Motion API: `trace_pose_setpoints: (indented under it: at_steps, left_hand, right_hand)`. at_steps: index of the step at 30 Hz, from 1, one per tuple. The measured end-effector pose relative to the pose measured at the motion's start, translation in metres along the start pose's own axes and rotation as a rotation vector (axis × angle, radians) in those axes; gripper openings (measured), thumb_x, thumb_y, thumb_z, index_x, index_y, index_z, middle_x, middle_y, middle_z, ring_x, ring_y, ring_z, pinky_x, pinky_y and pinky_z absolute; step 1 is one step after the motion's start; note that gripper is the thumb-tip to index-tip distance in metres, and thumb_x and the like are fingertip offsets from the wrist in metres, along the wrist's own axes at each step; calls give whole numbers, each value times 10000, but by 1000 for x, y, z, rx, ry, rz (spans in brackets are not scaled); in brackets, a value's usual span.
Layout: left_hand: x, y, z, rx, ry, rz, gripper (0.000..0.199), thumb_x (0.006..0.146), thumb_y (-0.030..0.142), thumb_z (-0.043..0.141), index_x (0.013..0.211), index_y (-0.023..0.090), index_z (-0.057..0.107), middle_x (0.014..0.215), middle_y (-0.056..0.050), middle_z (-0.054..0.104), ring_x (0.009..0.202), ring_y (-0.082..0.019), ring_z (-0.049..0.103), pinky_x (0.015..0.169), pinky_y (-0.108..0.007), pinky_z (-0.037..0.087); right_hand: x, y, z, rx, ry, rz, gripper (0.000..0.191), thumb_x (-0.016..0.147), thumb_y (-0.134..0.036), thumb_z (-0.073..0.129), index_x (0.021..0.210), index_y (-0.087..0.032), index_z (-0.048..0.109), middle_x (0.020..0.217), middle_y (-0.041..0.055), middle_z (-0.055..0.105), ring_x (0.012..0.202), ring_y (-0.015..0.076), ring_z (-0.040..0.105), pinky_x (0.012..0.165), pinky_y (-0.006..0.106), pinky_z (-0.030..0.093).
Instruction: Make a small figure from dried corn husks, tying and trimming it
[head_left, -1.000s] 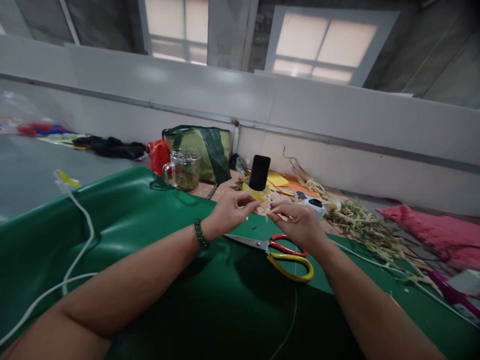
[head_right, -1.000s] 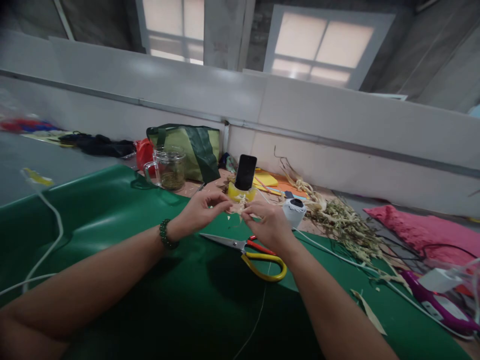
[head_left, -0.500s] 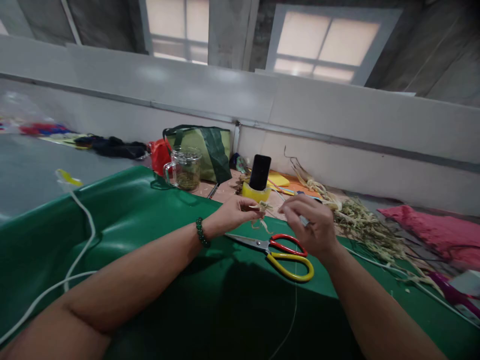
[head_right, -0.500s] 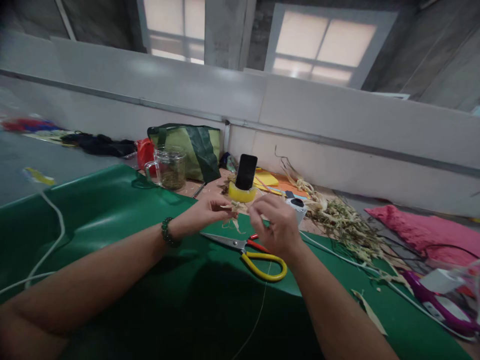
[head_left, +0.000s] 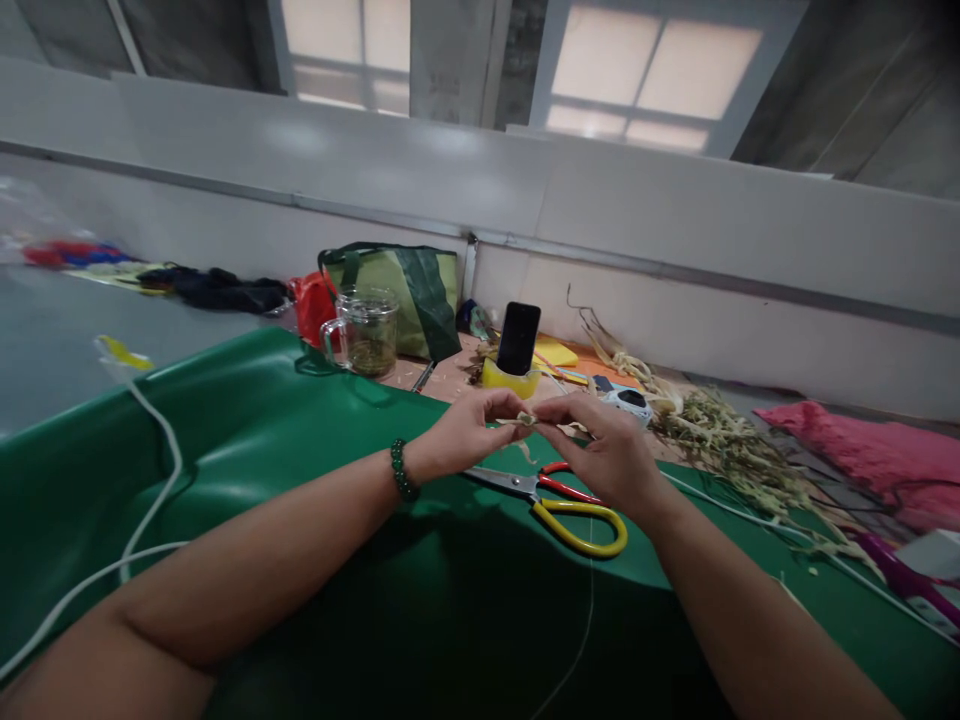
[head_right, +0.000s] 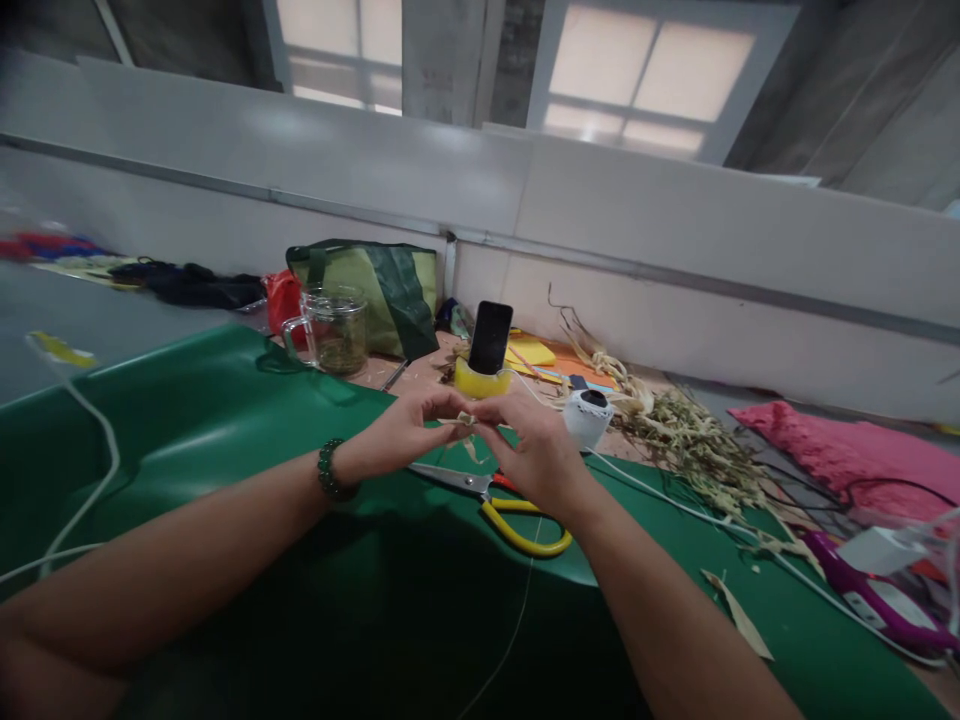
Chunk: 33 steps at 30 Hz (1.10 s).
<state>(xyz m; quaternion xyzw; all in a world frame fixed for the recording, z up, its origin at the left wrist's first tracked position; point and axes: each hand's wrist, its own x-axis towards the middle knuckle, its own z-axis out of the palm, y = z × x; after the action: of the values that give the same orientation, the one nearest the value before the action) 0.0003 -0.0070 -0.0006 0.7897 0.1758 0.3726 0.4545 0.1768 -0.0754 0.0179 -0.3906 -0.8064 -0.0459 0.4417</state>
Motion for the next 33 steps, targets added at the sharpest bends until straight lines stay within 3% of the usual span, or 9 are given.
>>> trace_pose_setpoints:
  at_steps: [7, 13, 20, 29, 33]
  left_hand:
    - [-1, 2, 2, 128, 49, 64, 90, 797, 189, 643, 842, 120, 680, 858, -69, 710, 800, -147, 646, 735, -255, 518]
    - [-3, 7, 2, 171, 49, 29, 72, 787, 179, 641, 815, 116, 661, 781, -53, 695, 735, -137, 634, 698, -248, 519]
    - [-1, 8, 0, -28, -20, -55, 100, 781, 175, 648, 845, 108, 609, 787, -48, 681, 737, -126, 645, 691, -240, 532]
    - [-4, 6, 6, 202, 64, 51, 56, 760, 124, 628, 815, 123, 623, 773, -41, 664, 719, -128, 613, 690, -263, 516]
    - [-4, 7, 5, 110, 39, -14, 45, 752, 140, 644, 774, 120, 610, 746, -34, 662, 705, -120, 612, 677, -246, 509]
  right_hand:
    - [0, 2, 0, 126, -22, 219, 65, 786, -235, 661, 815, -179, 647, 748, 43, 711, 653, 152, 665, 597, 266, 557]
    - [1, 1, -4, 63, -71, 176, 32, 786, -178, 641, 754, -180, 643, 712, 20, 682, 641, 136, 625, 624, 265, 533]
    - [4, -2, -8, 62, -104, 110, 62, 815, -176, 609, 770, -188, 649, 728, 18, 691, 671, 139, 632, 661, 264, 527]
    - [1, -3, -3, 62, -70, 98, 109, 790, -136, 596, 719, -185, 662, 694, 7, 701, 627, 127, 636, 609, 232, 520]
    - [3, -4, -6, 102, -129, 159, 109, 799, -171, 595, 732, -187, 680, 706, 19, 705, 652, 141, 638, 623, 255, 521]
